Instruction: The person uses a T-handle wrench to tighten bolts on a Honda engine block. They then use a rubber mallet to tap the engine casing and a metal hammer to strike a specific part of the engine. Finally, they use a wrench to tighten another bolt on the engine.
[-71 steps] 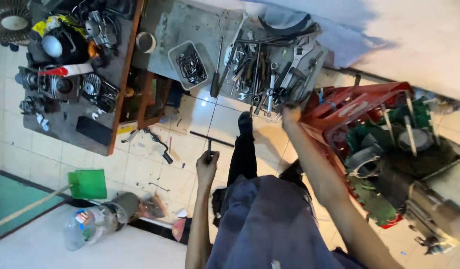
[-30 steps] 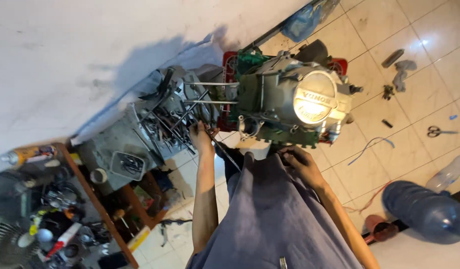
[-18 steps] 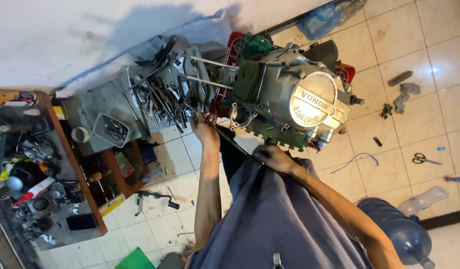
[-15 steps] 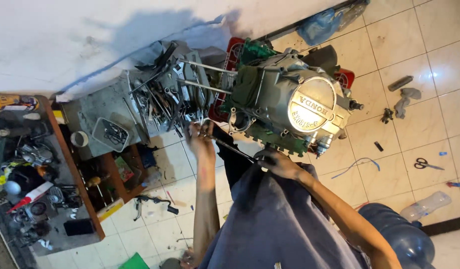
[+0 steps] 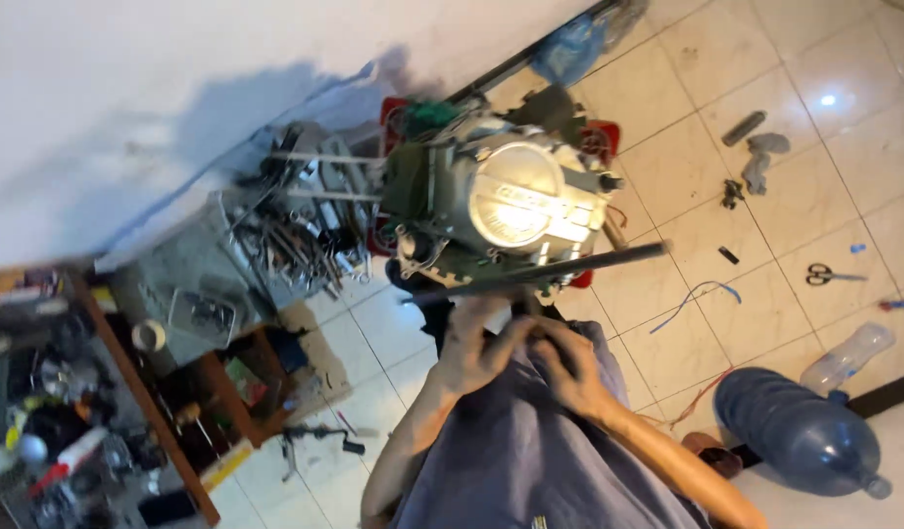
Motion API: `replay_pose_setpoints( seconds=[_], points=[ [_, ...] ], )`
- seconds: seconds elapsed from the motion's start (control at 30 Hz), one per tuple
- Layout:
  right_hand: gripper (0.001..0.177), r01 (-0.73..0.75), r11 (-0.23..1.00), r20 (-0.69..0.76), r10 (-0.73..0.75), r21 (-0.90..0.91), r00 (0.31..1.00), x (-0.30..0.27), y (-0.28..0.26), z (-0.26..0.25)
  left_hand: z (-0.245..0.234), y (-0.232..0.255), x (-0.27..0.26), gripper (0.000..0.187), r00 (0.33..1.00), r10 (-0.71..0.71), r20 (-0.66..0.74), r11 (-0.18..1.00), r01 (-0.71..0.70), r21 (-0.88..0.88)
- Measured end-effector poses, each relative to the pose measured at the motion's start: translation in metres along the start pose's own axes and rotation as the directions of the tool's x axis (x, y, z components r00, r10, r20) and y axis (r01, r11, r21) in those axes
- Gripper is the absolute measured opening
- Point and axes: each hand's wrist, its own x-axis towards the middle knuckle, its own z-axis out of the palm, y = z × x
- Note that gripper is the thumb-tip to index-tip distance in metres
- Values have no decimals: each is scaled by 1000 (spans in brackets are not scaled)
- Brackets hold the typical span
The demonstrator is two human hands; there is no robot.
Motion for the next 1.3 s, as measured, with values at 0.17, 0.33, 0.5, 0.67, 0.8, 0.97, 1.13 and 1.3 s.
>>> replay_pose_setpoints(
  seconds=[0.17,0.33,0.5,0.67,0.8,0.97,1.13,1.3],
  points=[
    [31,-69,944,-464,221,323,858,10,-16,-37,26,1,17,20,960,72,270,996,-53,-74],
    [34,-123,908,-663,380,400,645,46,30,-66,20,-16,-15,13,960,-122,254,990,137,-42],
    [33,-283,905,-637,425,317,644,64,97,-61,25,-29,-16,11,935,-264,235,959,280,-37],
    [33,-244,961,-677,265,129,686,72,142,-45,30,-14,-15,11,911,-305,277,948,317,-2],
    [33,-220,974,-678,127,-52,724,88,142,-47,33,-22,-9,10,934,-217,284,970,238,-41],
    [30,-390,918,-666,247,-72,704,94,110,-72,32,-27,-23,12,919,-272,284,954,296,-41],
    [34,-525,835,-627,320,-168,710,80,158,-97,32,-27,-28,13,904,-322,280,936,349,-51],
    [34,-459,884,-570,332,-90,751,85,170,-115,38,-30,-27,15,904,-326,278,934,353,-53]
  ],
)
